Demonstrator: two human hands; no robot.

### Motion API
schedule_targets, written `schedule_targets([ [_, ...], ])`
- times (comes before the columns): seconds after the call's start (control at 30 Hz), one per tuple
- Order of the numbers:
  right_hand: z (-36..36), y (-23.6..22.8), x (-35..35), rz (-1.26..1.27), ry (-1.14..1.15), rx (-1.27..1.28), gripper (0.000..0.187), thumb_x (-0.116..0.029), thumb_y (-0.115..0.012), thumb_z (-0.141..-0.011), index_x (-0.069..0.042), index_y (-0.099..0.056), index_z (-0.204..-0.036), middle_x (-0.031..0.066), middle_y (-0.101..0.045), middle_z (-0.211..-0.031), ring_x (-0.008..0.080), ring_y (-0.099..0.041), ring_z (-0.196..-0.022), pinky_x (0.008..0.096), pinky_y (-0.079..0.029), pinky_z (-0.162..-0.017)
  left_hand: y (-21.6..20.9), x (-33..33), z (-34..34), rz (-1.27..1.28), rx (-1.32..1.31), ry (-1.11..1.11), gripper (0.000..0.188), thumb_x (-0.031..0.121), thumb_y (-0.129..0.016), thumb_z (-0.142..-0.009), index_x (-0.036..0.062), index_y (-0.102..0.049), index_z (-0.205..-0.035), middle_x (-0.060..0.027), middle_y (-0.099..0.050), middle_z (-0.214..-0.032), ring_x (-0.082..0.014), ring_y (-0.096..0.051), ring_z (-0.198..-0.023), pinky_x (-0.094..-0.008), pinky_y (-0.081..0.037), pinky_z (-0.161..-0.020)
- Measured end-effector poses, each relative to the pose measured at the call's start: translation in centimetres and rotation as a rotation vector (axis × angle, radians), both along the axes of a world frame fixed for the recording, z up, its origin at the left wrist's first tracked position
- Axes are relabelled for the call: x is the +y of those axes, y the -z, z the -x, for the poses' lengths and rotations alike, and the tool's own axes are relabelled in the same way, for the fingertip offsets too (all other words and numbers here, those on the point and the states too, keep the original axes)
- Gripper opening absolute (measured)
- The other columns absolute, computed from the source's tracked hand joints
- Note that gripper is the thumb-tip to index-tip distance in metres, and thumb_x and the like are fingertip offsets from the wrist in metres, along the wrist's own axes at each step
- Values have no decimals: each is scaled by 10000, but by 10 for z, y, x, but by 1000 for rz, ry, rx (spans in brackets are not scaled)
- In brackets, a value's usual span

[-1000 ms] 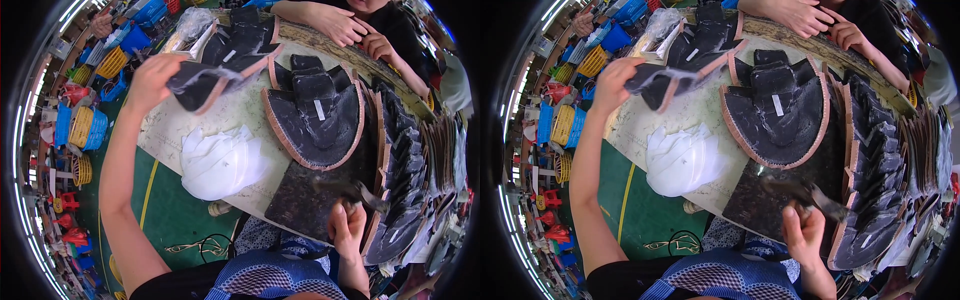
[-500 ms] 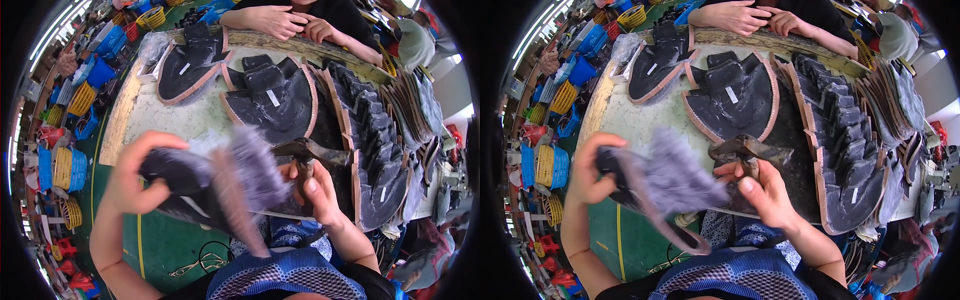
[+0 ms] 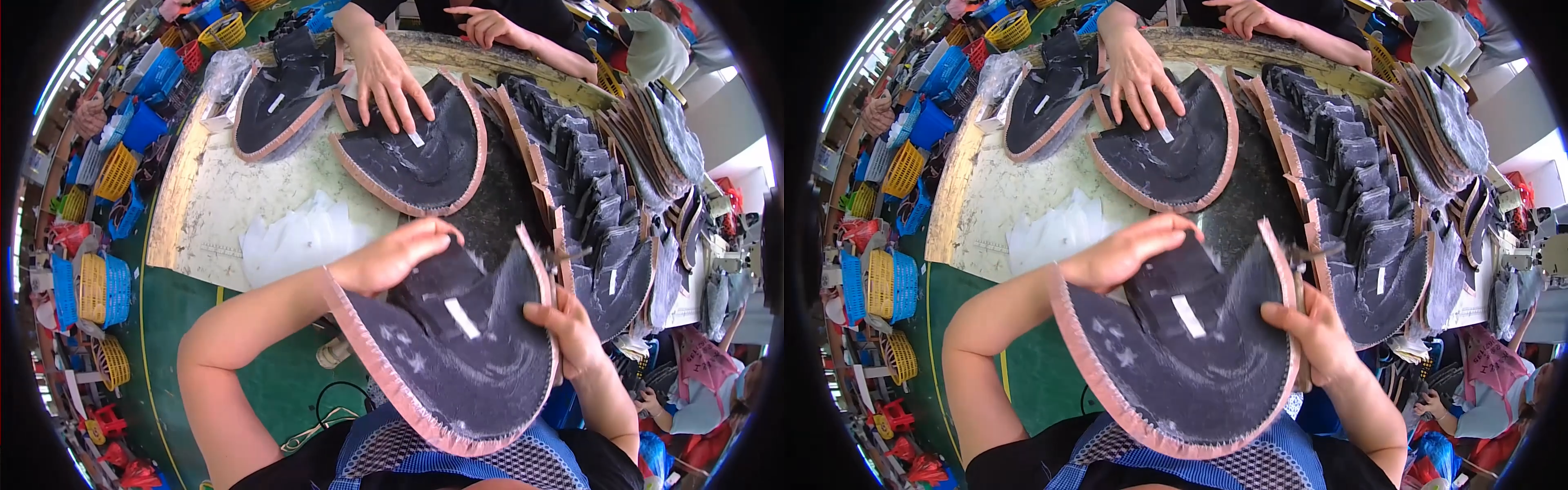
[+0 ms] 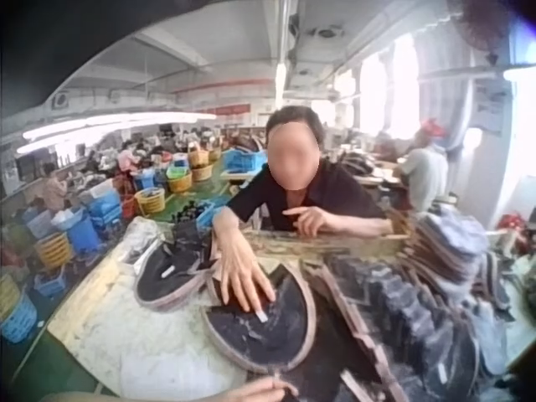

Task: Hammering and assembling shoe upper components onto a base at a factory workbench.

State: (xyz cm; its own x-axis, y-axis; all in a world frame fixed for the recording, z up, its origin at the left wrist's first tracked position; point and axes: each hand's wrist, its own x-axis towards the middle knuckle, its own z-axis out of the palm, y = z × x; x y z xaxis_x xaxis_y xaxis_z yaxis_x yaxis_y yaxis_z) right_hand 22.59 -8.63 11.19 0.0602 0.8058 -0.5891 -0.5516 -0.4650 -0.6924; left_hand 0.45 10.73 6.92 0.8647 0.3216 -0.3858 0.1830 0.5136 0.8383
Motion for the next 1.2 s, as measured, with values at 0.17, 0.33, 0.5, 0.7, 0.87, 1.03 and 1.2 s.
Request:
schedule_targets([
  [0.17, 14, 13, -54, 33, -147, -382, 477, -28, -759, -866, 42, -527, -1276, 80, -687, -1079, 124, -651, -938, 284, -544, -838, 43, -37, -2, -244, 83, 156, 196, 201, -494, -1070, 77, -590, -1188, -13, -643, -1042, -93, -610, -932, -272, -485, -840],
  [0.33, -8, 24, -91, -98, -299, -1110, 233, -58, -716, -920, 10, -585, -1100, 58, -656, -929, 84, -603, -787, 230, -505, -712, 46, -20, -25, -1081, -295, 273, 131, 118, -655, -913, 32, -655, -1012, -121, -658, -882, -312, -658, -790, -398, -514, -705],
  [0.5, -21, 2, -78, -210, -8, -1026, 257, -177, -481, -1071, 41, -586, -1158, 45, -610, -760, 74, -565, -607, 194, -418, -522, 43, 3, -38, -1077, -275, 430, 115, 101, -727, -849, 36, -717, -943, -89, -631, -857, -255, -656, -760, -358, -523, -669],
  [0.7, -11, 20, -17, -370, -599, -1145, 256, 0, -679, -858, -19, -645, -1110, 73, -677, -784, 215, -701, -638, 325, -514, -551, 56, 8, -43, -1022, -310, 433, 118, 95, -755, -838, 30, -701, -921, -71, -613, -828, -232, -649, -742, -348, -519, -645],
  [0.87, -18, 28, -4, -472, -696, -1116, 112, -29, -622, -940, 18, -670, -1030, 144, -607, -848, 243, -549, -580, 321, -429, -564, 69, 0, -32, -1350, -510, 280, 148, 110, -784, -792, 32, -695, -880, -37, -600, -800, -201, -623, -712, -319, -518, -571],
  [1.03, -29, 23, 15, -361, -788, -1028, 113, -120, -631, -941, -13, -663, -960, 120, -589, -826, 254, -583, -590, 354, -439, -575, 66, -11, -23, -1544, -473, 233, 178, 51, -768, -720, 4, -707, -880, -42, -597, -799, -191, -609, -690, -295, -500, -511],
  [1.2, -32, 39, 7, -450, -919, -1149, 220, -215, -730, -819, -46, -665, -944, 104, -600, -867, 271, -598, -629, 384, -437, -607, 63, -20, -18, -1538, -394, 131, 186, 53, -788, -697, 2, -715, -861, -45, -603, -804, -203, -607, -696, -312, -500, -545],
])
